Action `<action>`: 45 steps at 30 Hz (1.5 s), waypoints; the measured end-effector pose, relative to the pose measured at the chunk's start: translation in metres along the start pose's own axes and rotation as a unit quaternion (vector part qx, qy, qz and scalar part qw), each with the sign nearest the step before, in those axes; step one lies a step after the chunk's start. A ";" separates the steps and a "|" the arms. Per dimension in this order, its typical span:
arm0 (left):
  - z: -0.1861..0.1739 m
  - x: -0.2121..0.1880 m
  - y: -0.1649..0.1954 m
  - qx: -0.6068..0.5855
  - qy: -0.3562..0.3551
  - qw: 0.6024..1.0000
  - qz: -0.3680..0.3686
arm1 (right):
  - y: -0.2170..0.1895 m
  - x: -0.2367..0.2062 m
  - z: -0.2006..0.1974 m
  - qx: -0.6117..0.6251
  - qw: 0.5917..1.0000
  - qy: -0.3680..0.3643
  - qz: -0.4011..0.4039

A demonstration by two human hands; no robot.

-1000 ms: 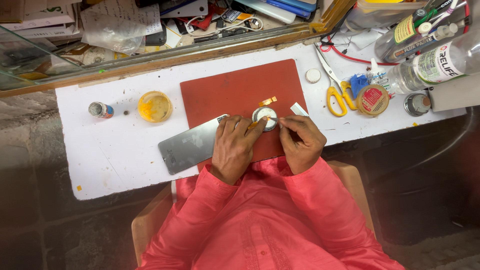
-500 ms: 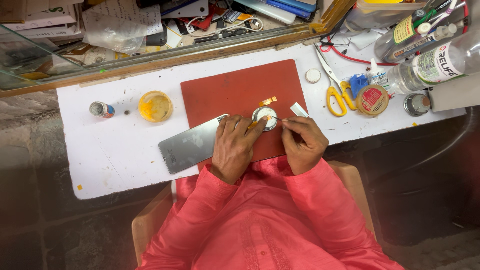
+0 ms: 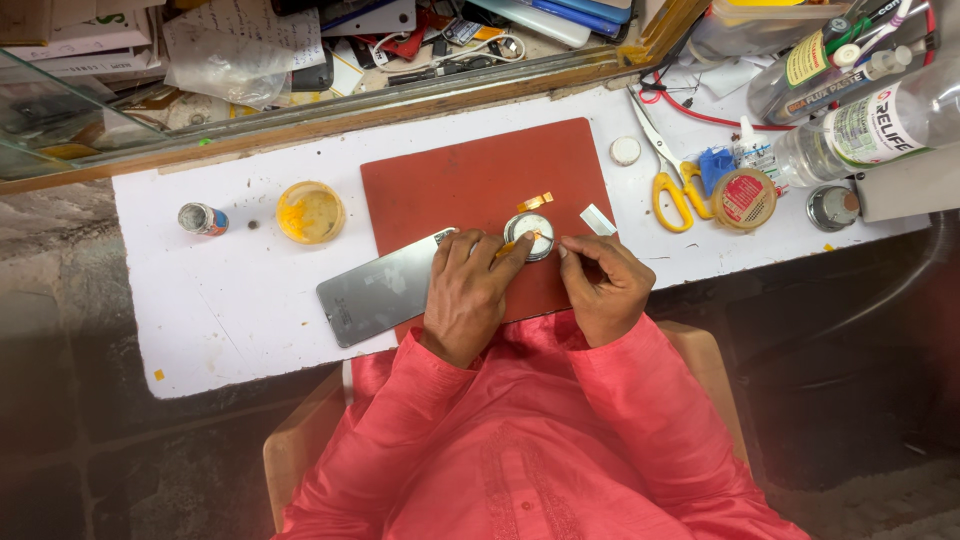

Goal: The person scoops paste from a small jar and applies it onto a round component with a brush, then heats the component with a soldering iron while steadying it on the work mat. They continue applying paste and heating the component through the clip.

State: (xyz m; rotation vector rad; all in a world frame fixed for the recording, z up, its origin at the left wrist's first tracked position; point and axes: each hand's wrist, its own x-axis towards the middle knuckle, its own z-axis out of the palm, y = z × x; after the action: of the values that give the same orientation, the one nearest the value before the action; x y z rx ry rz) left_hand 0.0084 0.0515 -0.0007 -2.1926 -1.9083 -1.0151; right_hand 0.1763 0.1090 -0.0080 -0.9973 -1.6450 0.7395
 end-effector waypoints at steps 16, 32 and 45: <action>-0.001 0.000 0.000 -0.003 0.000 1.000 0.004 | 0.002 -0.006 0.007 -0.146 0.978 0.033 -0.143; 0.001 -0.002 -0.002 -0.004 0.002 1.000 0.007 | 0.014 -0.010 -0.003 0.064 0.993 0.054 0.078; 0.003 -0.005 -0.003 -0.004 0.001 1.000 0.011 | 0.064 0.074 -0.055 0.134 0.973 0.059 0.180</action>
State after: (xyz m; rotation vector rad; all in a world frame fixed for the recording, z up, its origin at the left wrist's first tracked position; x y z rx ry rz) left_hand 0.0068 0.0496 -0.0069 -2.2096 -1.8792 -1.0232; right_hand 0.2361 0.2035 -0.0132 -1.1323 -1.2353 1.0915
